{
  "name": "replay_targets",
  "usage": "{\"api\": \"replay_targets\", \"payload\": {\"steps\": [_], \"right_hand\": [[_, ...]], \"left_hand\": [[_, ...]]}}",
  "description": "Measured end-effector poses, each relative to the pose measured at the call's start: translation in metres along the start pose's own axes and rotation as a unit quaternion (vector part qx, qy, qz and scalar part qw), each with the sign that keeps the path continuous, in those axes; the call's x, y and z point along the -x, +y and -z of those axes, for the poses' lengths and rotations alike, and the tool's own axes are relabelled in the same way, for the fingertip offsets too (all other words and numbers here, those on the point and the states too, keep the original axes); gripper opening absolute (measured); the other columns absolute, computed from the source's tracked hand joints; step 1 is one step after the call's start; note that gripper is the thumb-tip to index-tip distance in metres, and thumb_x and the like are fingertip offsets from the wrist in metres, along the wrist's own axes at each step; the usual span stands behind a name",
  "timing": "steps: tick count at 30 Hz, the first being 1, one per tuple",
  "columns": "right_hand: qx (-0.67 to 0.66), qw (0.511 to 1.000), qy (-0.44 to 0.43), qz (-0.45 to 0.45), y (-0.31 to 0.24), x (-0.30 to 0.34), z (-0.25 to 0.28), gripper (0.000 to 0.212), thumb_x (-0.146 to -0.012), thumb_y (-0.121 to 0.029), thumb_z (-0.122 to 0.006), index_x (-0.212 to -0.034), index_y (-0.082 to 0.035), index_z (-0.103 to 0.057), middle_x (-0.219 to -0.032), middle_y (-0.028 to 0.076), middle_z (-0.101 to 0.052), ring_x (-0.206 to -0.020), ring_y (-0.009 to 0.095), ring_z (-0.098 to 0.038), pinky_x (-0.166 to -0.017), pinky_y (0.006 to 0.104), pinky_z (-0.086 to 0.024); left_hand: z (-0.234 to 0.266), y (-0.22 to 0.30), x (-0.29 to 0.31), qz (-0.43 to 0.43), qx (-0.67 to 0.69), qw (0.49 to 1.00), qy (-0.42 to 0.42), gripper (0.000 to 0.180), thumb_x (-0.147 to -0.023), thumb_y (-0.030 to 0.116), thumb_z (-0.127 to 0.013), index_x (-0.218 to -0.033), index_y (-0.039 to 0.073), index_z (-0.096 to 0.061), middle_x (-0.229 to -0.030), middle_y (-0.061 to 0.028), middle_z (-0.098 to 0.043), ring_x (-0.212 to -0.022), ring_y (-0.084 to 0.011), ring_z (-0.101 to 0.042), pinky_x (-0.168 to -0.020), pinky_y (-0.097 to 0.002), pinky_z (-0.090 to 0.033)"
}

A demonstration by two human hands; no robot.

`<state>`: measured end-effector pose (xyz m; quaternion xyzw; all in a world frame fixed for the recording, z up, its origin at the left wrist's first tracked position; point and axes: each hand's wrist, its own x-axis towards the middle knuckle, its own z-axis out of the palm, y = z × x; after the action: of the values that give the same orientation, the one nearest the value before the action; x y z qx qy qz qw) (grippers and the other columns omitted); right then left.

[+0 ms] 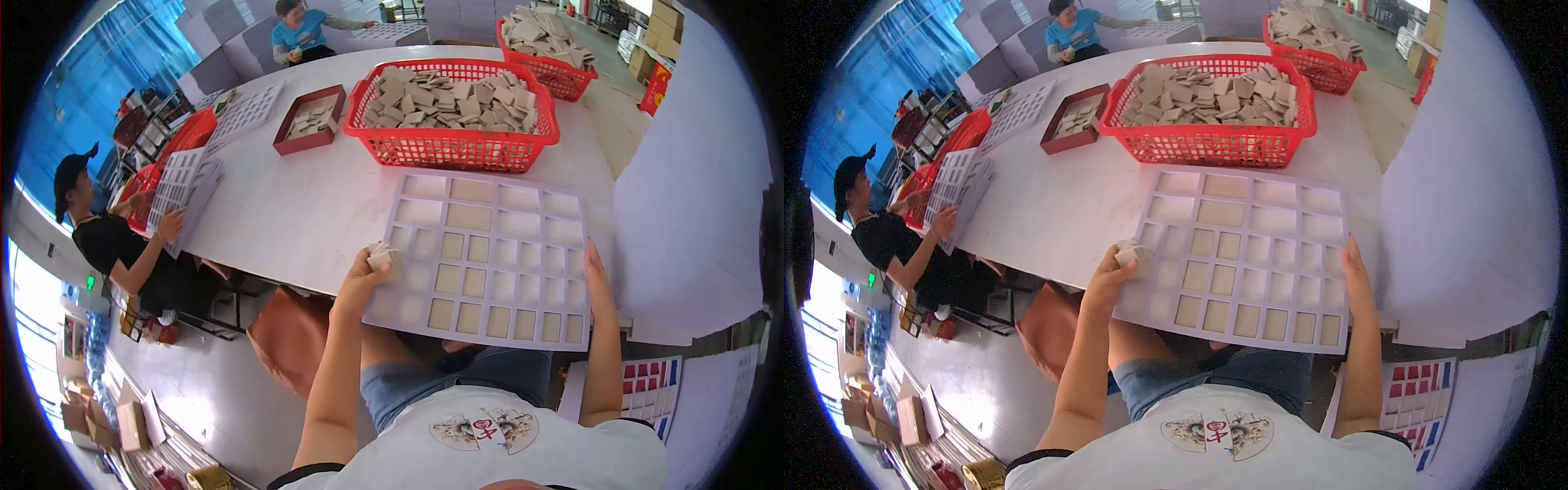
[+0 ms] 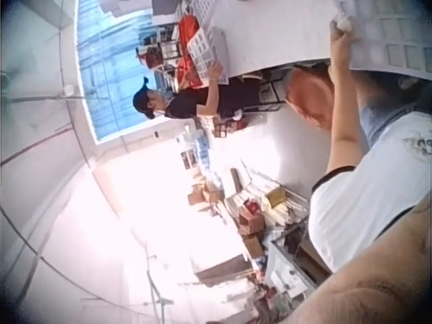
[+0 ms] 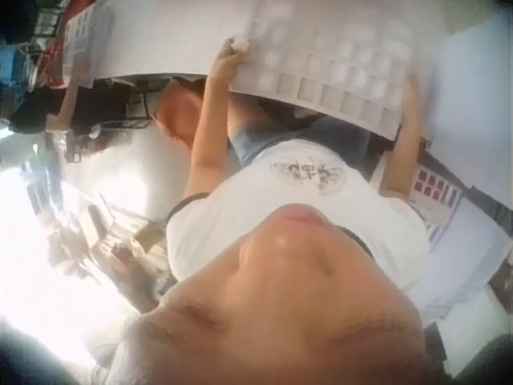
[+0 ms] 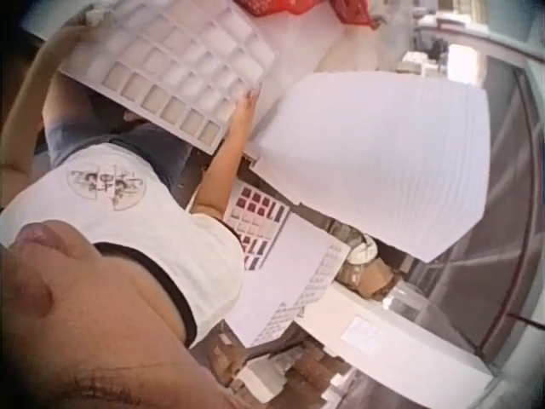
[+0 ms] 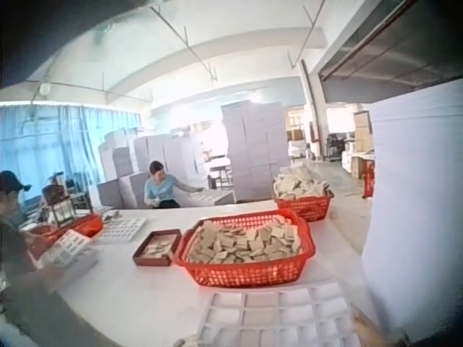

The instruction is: The recorder is manually sorting small rectangular items from a red plastic basket into white compartmentalized trays.

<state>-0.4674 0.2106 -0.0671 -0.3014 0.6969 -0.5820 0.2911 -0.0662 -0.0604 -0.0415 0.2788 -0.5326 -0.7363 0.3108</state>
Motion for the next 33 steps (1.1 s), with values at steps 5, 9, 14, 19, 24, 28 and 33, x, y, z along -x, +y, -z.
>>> {"api": "replay_targets", "payload": {"steps": [5,9,14,19,24,28,33], "right_hand": [[-0.017,0.999,-0.031,0.022,-0.031,0.000,-0.012,0.065,-0.100,-0.042,-0.047,-0.151,-0.007,-0.026,-0.154,0.009,-0.031,-0.141,0.022,-0.028,-0.115,0.0339,-0.021],[0.043,0.999,-0.012,-0.021,-0.024,0.003,0.010,0.066,-0.100,-0.041,-0.048,-0.151,-0.005,-0.027,-0.153,0.010,-0.033,-0.141,0.022,-0.029,-0.115,0.0344,-0.022],[0.336,0.927,0.157,0.047,-0.057,-0.018,0.006,0.068,-0.097,-0.042,-0.052,-0.148,-0.001,-0.030,-0.152,0.015,-0.033,-0.142,0.025,-0.029,-0.115,0.0361,-0.023],[0.174,0.973,0.012,0.149,-0.103,-0.056,-0.060,0.043,-0.095,-0.026,-0.060,-0.130,-0.001,-0.054,-0.132,0.012,-0.055,-0.125,0.021,-0.050,-0.104,0.0326,-0.038],[0.209,0.917,-0.218,0.259,-0.147,-0.062,-0.218,0.034,-0.092,-0.021,-0.062,-0.123,-0.005,-0.060,-0.121,0.006,-0.062,-0.108,0.015,-0.058,-0.092,0.0319,-0.046],[0.104,0.894,-0.397,0.180,-0.169,-0.044,-0.334,0.037,-0.093,-0.027,-0.062,-0.120,-0.002,-0.061,-0.113,0.005,-0.064,-0.099,0.014,-0.060,-0.088,0.0306,-0.047],[-0.120,0.883,-0.448,-0.072,-0.151,-0.039,-0.439,0.046,-0.093,-0.040,-0.062,-0.118,-0.002,-0.055,-0.105,0.010,-0.062,-0.095,0.021,-0.063,-0.086,0.0340,-0.051]], "left_hand": [[0.009,0.000,0.005,0.006,-0.008,1.000,0.026,0.053,-0.087,0.019,-0.068,-0.131,0.002,-0.044,-0.115,-0.0054,-0.057,-0.108,-0.0154,-0.052,-0.096,-0.0289,-0.039],[0.015,-0.008,0.006,-0.005,0.010,1.000,0.014,0.051,-0.088,0.020,-0.067,-0.130,-0.001,-0.045,-0.115,-0.0060,-0.057,-0.107,-0.0156,-0.052,-0.096,-0.0284,-0.038],[0.032,0.003,0.041,-0.240,0.080,0.923,0.291,0.041,-0.091,0.006,-0.061,-0.129,0.000,-0.046,-0.119,-0.0095,-0.057,-0.112,-0.0209,-0.055,-0.098,-0.0327,-0.044],[0.131,-0.001,0.079,-0.356,0.135,0.777,0.502,0.032,-0.092,0.011,-0.063,-0.121,0.003,-0.052,-0.118,-0.0092,-0.059,-0.107,-0.0223,-0.059,-0.096,-0.0328,-0.045],[0.253,0.005,0.073,-0.137,0.302,0.789,0.517,0.027,-0.087,0.014,-0.069,-0.111,0.008,-0.057,-0.110,-0.0039,-0.061,-0.100,-0.0177,-0.059,-0.090,-0.0317,-0.042],[0.320,-0.010,0.071,-0.157,0.284,0.811,0.487,0.022,-0.085,0.015,-0.072,-0.102,0.008,-0.061,-0.097,-0.0022,-0.064,-0.096,-0.0171,-0.061,-0.085,-0.0314,-0.045],[0.210,0.026,0.093,-0.176,0.249,0.853,0.424,0.028,-0.089,0.015,-0.068,-0.113,0.004,-0.059,-0.107,-0.0044,-0.065,-0.097,-0.0154,-0.062,-0.080,-0.0272,-0.048]]}}
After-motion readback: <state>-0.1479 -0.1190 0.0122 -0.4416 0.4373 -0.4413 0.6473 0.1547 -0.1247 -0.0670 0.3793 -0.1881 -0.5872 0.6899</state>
